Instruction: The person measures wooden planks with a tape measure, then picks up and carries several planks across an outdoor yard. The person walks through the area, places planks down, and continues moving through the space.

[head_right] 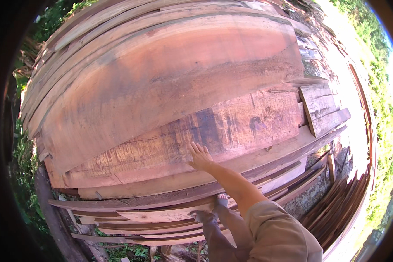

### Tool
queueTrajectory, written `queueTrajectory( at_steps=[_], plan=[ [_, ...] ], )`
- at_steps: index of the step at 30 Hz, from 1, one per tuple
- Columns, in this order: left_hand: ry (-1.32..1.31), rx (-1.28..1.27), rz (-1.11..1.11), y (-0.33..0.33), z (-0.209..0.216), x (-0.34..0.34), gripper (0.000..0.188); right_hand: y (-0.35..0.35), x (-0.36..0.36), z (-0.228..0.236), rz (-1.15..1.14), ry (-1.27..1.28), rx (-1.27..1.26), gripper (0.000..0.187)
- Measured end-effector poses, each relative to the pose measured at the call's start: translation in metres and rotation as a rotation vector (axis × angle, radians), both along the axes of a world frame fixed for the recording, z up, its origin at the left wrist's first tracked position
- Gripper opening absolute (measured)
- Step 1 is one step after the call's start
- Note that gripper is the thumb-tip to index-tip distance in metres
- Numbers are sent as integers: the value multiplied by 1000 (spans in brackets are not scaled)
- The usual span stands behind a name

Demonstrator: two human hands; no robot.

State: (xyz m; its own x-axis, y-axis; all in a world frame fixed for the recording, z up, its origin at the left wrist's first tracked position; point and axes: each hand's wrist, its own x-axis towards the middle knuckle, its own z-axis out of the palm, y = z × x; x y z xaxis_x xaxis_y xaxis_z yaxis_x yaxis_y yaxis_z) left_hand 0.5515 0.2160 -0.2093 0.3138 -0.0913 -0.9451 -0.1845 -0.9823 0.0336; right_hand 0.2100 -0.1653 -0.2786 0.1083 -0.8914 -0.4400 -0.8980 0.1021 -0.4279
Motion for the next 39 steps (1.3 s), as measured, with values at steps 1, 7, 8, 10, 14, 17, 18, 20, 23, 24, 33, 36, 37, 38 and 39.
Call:
queueTrajectory(
  at_steps=[1,7,8,10,14,17,18,20,23,24,33,36,37,38,39],
  plan=[
    [9,-4,-6,-4,4,3,67,21,-9,4,-44,-40,43,84],
    [51,-20,-23,-13,38,29,66,195,-57,31,-265,-95,382,75],
    [53,-25,-17,-10,43,34,65,226,-60,39,-341,-93,388,72],
    [52,-32,11,0,54,43,65,286,-64,58,-444,-79,447,68],
    [46,-53,98,34,73,57,63,361,-71,90,-574,-60,524,72],
    [48,-71,122,56,75,68,62,393,-61,106,-687,-84,517,72],
    [53,-86,120,58,71,72,62,399,-57,110,-702,-98,492,72],
    [64,-137,63,60,58,81,52,399,-49,118,-745,-134,474,73],
    [113,-372,-50,59,35,94,47,384,-33,128,-736,-185,365,74],
    [43,-313,35,59,28,95,44,375,-29,131,-707,-206,332,74],
    [-44,-552,66,50,56,78,57,334,-14,138,-545,-229,196,70],
    [-29,-532,174,66,61,73,58,334,-18,145,-415,-99,124,70],
    [9,-462,170,75,57,73,53,335,-19,149,-419,-107,134,70],
    [2,-423,65,85,51,74,50,335,-19,154,-433,-109,140,70],
    [-5,-375,-6,97,43,76,47,336,-19,161,-454,-95,134,70]
  ],
)
